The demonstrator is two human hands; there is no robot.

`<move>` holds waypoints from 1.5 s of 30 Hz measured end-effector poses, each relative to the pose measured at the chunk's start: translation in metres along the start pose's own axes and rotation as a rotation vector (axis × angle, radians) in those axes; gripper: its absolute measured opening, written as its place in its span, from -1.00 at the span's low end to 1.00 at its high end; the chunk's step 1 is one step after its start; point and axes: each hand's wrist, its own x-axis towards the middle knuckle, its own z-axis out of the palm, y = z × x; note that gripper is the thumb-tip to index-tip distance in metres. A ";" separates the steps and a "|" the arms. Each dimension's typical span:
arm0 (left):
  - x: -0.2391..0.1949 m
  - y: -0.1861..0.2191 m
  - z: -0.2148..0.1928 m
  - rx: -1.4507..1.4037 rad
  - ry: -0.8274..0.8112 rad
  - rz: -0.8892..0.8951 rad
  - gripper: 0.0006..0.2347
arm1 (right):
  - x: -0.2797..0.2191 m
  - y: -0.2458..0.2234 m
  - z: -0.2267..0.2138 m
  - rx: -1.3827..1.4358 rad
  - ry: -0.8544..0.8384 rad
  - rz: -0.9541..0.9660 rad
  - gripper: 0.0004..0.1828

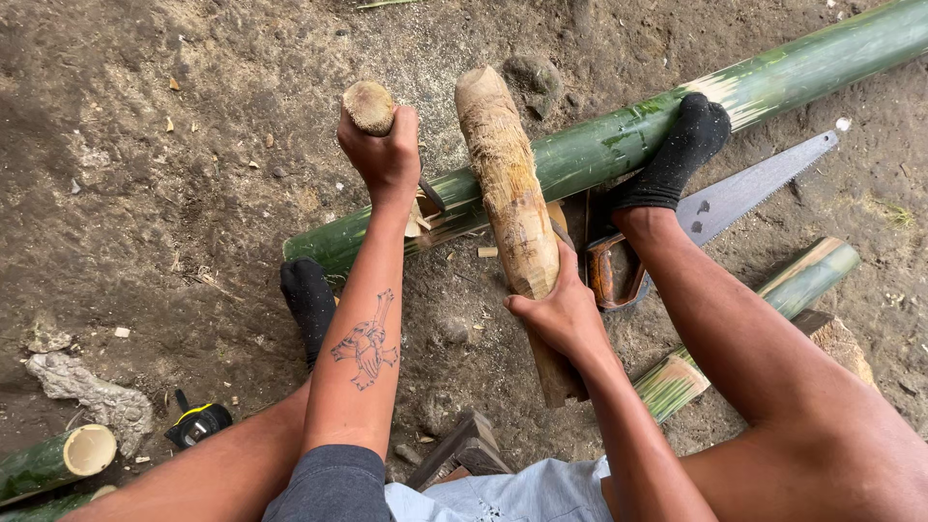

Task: The person uses a wooden mallet and a chisel-like tool to hollow out the inside of a green bamboo pole. They repeatedly strike the tool to remove material from the bamboo's interior.

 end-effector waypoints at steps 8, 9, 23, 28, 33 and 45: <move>-0.031 0.020 0.007 0.096 0.070 0.123 -0.84 | -0.026 -0.012 -0.021 0.225 0.090 -0.186 0.14; -0.035 0.022 0.009 0.106 0.064 0.136 -0.82 | -0.035 -0.013 -0.029 0.260 0.107 -0.230 0.13; -0.046 0.018 0.045 0.277 -0.153 0.317 -0.83 | -0.095 -0.030 -0.096 0.162 0.303 -0.704 0.13; -0.053 0.015 0.050 0.362 -0.156 0.397 -0.77 | -0.116 -0.020 -0.125 0.259 0.606 -0.951 0.05; -0.041 0.013 0.055 0.381 -0.171 0.400 -0.74 | -0.072 -0.037 -0.083 0.598 0.099 -0.460 0.06; -0.048 -0.016 0.051 0.355 -0.162 0.320 -0.68 | -0.105 -0.056 -0.096 0.194 0.449 -0.692 0.04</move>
